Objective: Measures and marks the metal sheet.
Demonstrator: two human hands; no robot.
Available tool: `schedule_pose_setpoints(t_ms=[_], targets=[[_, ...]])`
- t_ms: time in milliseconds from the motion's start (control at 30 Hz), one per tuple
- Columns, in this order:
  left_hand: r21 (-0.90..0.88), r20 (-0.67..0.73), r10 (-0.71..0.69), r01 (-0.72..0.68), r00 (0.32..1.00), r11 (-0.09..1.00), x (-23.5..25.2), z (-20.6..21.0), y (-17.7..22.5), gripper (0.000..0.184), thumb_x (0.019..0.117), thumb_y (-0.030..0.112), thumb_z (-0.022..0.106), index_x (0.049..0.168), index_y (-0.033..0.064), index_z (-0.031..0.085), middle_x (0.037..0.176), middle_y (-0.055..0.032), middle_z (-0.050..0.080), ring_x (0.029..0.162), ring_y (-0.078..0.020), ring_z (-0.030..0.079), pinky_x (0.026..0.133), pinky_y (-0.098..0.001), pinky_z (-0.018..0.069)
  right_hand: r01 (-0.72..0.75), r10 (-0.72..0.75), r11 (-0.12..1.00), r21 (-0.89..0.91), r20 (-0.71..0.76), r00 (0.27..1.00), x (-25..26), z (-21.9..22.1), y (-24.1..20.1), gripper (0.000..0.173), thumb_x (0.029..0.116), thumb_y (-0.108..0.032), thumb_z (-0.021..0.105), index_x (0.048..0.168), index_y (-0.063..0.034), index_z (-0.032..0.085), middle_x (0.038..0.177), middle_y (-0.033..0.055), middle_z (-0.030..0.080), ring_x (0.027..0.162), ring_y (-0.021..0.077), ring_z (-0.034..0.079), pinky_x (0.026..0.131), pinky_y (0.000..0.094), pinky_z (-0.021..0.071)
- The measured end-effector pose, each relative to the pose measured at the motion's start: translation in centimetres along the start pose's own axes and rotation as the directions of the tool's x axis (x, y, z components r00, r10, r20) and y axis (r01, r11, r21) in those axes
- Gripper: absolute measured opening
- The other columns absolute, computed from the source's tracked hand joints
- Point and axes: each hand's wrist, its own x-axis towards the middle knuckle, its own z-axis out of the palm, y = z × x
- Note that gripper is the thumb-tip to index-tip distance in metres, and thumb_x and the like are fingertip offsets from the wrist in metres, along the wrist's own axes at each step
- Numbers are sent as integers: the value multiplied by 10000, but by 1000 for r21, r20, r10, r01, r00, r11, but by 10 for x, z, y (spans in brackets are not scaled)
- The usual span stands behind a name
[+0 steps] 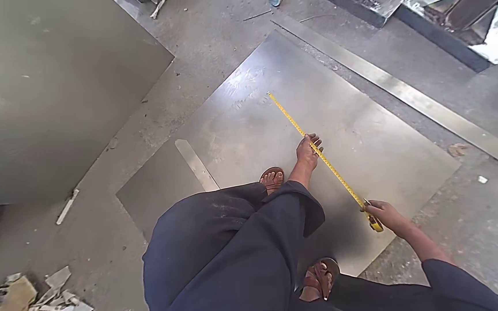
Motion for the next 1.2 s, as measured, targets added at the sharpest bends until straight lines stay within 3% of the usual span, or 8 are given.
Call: schedule_pose_setpoints(t_ms=[100, 267, 400, 500, 600, 867, 1000, 1200], targets=[[-4, -52, -41, 40, 998, 999, -3, -13, -14, 439, 1122, 404, 373, 1377, 96, 556, 1321, -115, 629, 1174, -258, 622, 955, -474, 511, -29, 29, 995, -95, -3, 1000, 5, -10, 10, 229, 1053, -216, 566, 1041, -43, 717, 853, 61, 717, 695, 135, 641, 709, 373, 530], [65, -123, -111, 120, 986, 991, 1, -27, -22, 368, 1115, 326, 434, 1298, 60, 608, 1137, -134, 657, 990, -250, 649, 872, -432, 542, -44, 38, 997, -63, -94, 995, 1, -25, 19, 213, 1043, -239, 615, 1112, -64, 713, 840, 31, 716, 638, 100, 609, 647, 325, 517], [63, -132, -151, 160, 980, 985, 4, -27, -30, 307, 1092, 283, 504, 1256, 49, 617, 1046, -135, 665, 897, -246, 667, 819, -413, 569, -83, 63, 978, -190, -110, 992, 3, -27, 31, 259, 1052, -281, 593, 1115, -65, 722, 864, 73, 713, 694, 170, 636, 704, 424, 531], [55, -162, -128, 138, 978, 989, 6, -30, -31, 292, 1082, 269, 533, 1261, 52, 609, 1040, -132, 663, 876, -236, 658, 795, -400, 563, -130, 94, 944, -302, -129, 987, 6, -30, 41, 282, 1053, -295, 581, 1123, -65, 728, 928, 139, 718, 817, 276, 670, 808, 538, 515], [54, -182, -103, 115, 978, 992, 10, -37, -30, 318, 1089, 312, 515, 1253, 60, 619, 1043, -123, 670, 884, -237, 659, 793, -402, 561, -169, 123, 910, -380, -144, 982, 8, -32, 47, 299, 1055, -312, 571, 1122, -60, 718, 980, 173, 718, 894, 332, 684, 845, 584, 510], [75, -167, -130, 144, 977, 987, 9, -48, -31, 333, 1101, 333, 478, 1259, 80, 625, 1025, -106, 679, 875, -222, 665, 787, -392, 560, -134, 91, 923, -361, -134, 987, 15, -27, 34, 284, 1048, -317, 591, 1144, -91, 733, 965, 138, 730, 872, 283, 689, 846, 553, 516], [74, -174, -150, 165, 973, 984, 7, -52, -30, 329, 1095, 333, 490, 1231, 73, 639, 998, -105, 689, 850, -220, 674, 777, -382, 570, -117, 62, 904, -412, -145, 988, 23, -29, 30, 295, 1045, -328, 593, 1135, -91, 743, 985, 164, 737, 918, 327, 699, 873, 593, 512], [73, -182, -129, 144, 975, 987, 11, -64, -19, 284, 1063, 302, 554, 1235, 100, 655, 1067, -71, 679, 892, -176, 651, 776, -347, 542, -98, 10, 852, -514, -171, 985, 24, -46, 13, 324, 1051, -339, 565, 1182, -96, 735, 1071, 196, 735, 1012, 379, 696, 921, 639, 494]])
